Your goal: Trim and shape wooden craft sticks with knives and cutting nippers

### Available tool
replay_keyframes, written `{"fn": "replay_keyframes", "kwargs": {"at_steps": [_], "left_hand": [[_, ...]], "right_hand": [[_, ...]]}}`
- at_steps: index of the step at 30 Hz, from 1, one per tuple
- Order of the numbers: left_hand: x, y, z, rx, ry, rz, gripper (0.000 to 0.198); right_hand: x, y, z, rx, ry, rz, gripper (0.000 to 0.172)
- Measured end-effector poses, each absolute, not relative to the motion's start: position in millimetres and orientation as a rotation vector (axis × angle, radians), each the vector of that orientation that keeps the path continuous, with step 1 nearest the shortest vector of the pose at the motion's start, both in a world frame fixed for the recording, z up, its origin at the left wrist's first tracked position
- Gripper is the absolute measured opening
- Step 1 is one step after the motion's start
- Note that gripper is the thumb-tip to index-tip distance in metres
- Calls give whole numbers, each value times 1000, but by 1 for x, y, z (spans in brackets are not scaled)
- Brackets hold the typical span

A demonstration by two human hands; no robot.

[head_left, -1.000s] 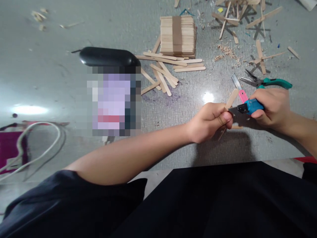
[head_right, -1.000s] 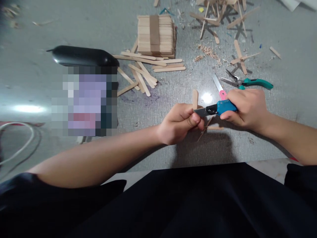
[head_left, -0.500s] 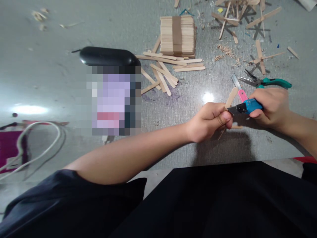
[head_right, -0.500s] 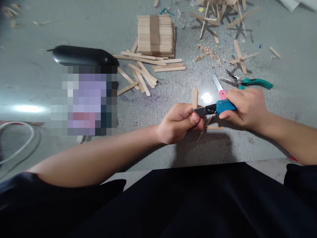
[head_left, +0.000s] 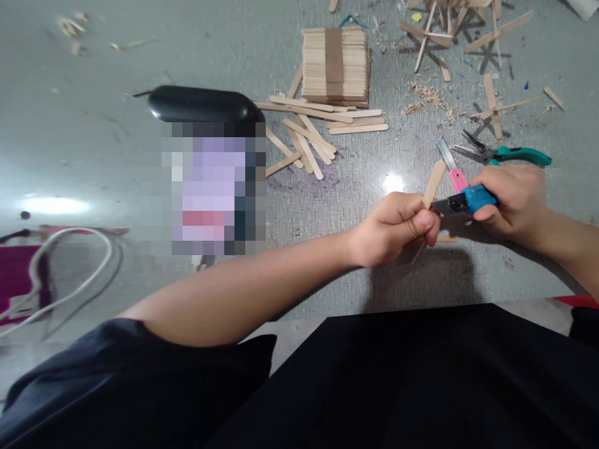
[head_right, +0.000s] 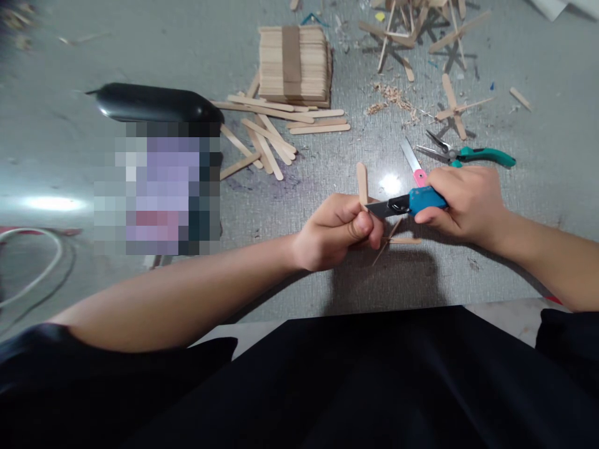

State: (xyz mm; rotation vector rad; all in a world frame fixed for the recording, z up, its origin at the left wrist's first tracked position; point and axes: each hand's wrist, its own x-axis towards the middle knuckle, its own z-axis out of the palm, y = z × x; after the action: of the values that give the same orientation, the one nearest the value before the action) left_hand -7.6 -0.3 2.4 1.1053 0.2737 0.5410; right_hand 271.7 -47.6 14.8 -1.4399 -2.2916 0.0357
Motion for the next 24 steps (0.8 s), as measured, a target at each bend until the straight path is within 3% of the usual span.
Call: {"fn": "replay_keyframes", "kwargs": {"at_steps": [7, 13, 24], "left_hand": [[-10, 0, 3, 1069, 255, 504, 60], [-10, 2, 4, 1079, 256, 467, 61], [-6, 4, 5, 1091, 244, 501, 59]], "right_hand": [[273, -46, 15, -1268, -2268, -26, 82], [275, -46, 14, -1349, -2294, 62, 91], [274, -47, 15, -1408, -2269, 96, 88]]}}
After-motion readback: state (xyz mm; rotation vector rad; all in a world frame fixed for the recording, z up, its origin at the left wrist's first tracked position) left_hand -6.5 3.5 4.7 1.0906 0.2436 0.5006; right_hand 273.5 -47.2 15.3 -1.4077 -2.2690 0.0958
